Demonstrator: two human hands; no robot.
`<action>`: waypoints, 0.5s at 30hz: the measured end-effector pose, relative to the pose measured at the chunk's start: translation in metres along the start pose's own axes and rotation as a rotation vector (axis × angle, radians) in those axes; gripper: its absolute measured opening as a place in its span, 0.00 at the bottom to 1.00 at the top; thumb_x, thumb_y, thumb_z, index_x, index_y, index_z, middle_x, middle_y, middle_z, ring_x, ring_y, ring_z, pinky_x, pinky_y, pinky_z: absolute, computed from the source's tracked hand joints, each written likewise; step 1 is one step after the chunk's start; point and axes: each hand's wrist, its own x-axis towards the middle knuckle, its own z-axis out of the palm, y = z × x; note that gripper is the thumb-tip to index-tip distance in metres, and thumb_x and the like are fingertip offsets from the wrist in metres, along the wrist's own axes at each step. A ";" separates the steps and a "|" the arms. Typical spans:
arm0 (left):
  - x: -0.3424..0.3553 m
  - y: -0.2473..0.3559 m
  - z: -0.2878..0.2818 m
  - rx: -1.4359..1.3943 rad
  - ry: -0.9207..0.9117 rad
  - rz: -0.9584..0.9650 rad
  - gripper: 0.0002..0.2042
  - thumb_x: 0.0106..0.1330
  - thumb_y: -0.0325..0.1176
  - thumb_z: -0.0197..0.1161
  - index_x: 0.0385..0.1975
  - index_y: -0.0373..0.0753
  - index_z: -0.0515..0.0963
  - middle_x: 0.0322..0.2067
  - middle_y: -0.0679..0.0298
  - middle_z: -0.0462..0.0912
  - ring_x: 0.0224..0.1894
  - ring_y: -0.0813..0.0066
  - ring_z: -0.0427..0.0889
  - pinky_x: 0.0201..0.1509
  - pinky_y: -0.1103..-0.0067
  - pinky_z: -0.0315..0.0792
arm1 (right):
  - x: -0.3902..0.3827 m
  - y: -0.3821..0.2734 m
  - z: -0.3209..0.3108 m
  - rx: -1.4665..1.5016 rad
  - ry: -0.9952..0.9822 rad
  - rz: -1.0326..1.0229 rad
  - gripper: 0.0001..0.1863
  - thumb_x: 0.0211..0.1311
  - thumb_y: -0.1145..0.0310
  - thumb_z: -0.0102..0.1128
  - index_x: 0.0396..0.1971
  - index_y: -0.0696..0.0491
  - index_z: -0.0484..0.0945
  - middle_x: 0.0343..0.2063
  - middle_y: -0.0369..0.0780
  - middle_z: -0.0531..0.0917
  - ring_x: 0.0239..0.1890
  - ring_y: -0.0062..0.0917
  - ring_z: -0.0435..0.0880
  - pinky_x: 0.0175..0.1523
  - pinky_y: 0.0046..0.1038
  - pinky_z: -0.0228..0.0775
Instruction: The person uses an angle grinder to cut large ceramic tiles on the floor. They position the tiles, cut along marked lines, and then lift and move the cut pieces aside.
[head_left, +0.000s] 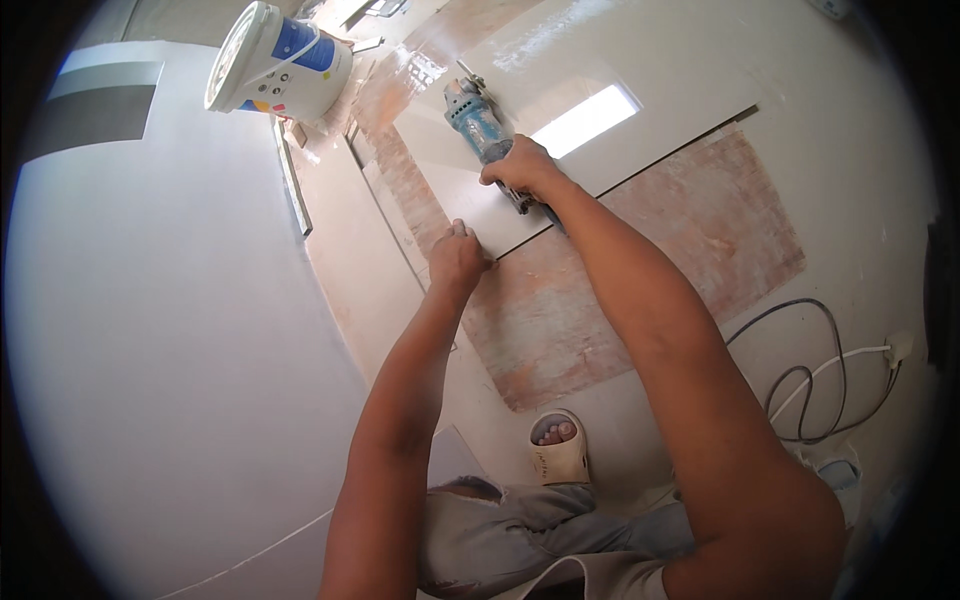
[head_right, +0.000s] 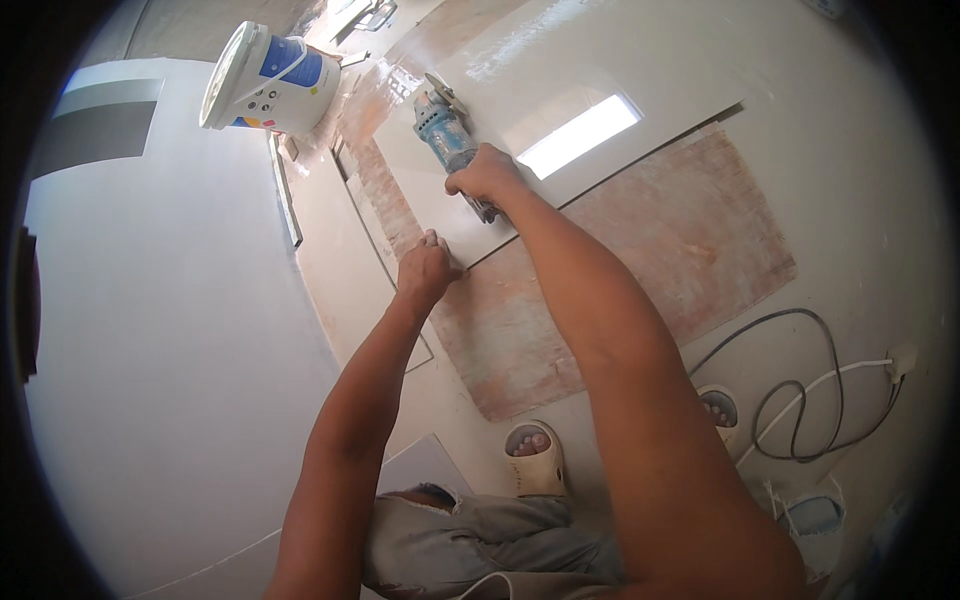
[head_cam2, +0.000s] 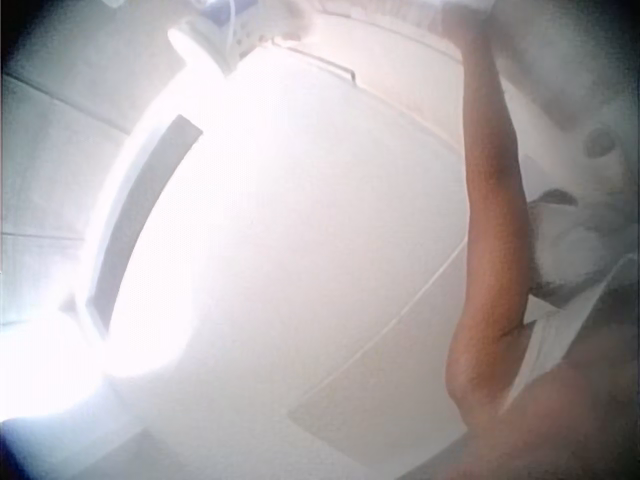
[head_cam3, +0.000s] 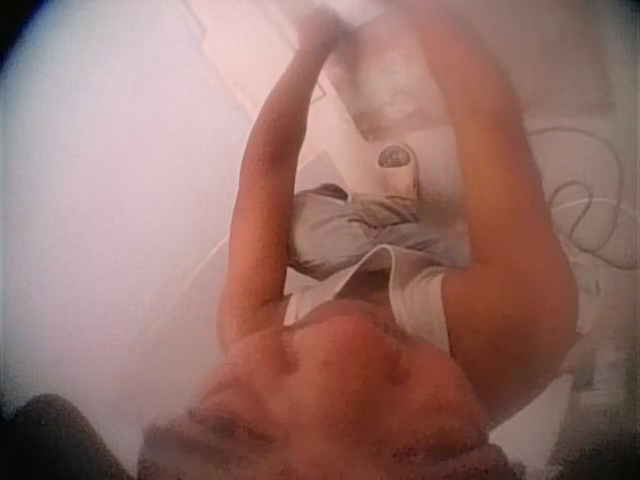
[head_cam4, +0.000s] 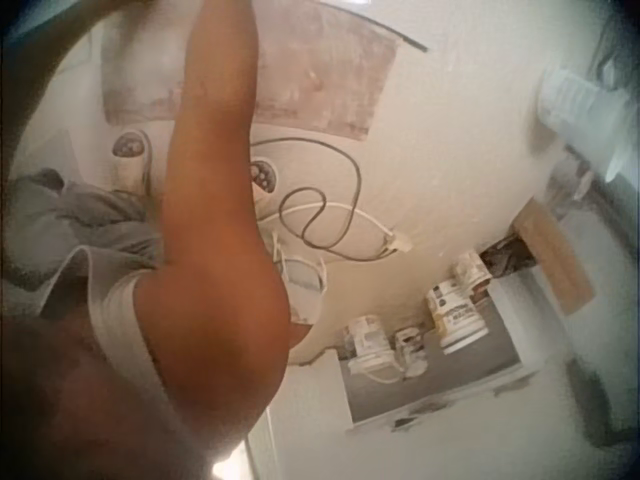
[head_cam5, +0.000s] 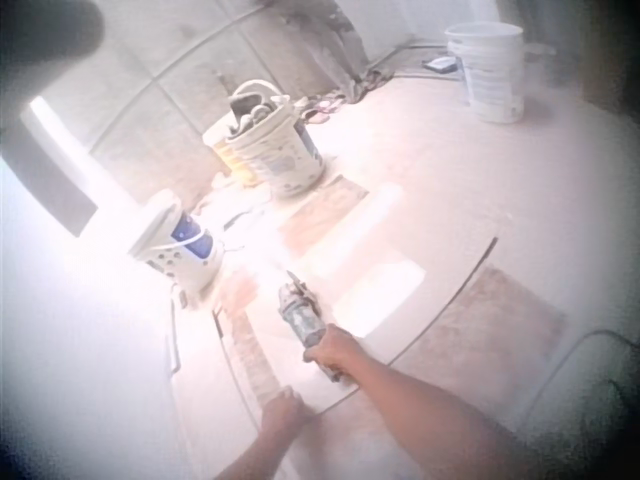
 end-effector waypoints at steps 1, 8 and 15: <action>-0.001 0.000 0.000 0.002 0.005 -0.007 0.36 0.55 0.48 0.75 0.56 0.25 0.74 0.65 0.41 0.68 0.65 0.52 0.73 0.64 0.66 0.72 | 0.000 0.000 0.001 0.003 -0.004 -0.004 0.39 0.31 0.56 0.78 0.45 0.66 0.79 0.41 0.52 0.85 0.42 0.37 0.86 0.48 0.30 0.78; 0.001 0.004 -0.007 0.000 -0.060 -0.039 0.38 0.56 0.49 0.74 0.59 0.26 0.72 0.67 0.43 0.66 0.66 0.51 0.72 0.65 0.66 0.71 | -0.005 0.001 -0.005 -0.038 -0.072 0.030 0.43 0.34 0.55 0.77 0.54 0.62 0.75 0.49 0.53 0.83 0.52 0.40 0.85 0.55 0.33 0.78; -0.002 0.006 -0.011 0.010 -0.045 -0.038 0.40 0.56 0.49 0.74 0.62 0.26 0.70 0.68 0.41 0.64 0.67 0.49 0.71 0.66 0.66 0.70 | -0.011 -0.005 -0.008 -0.105 -0.089 0.088 0.48 0.37 0.54 0.76 0.61 0.60 0.68 0.56 0.50 0.80 0.57 0.39 0.82 0.60 0.35 0.75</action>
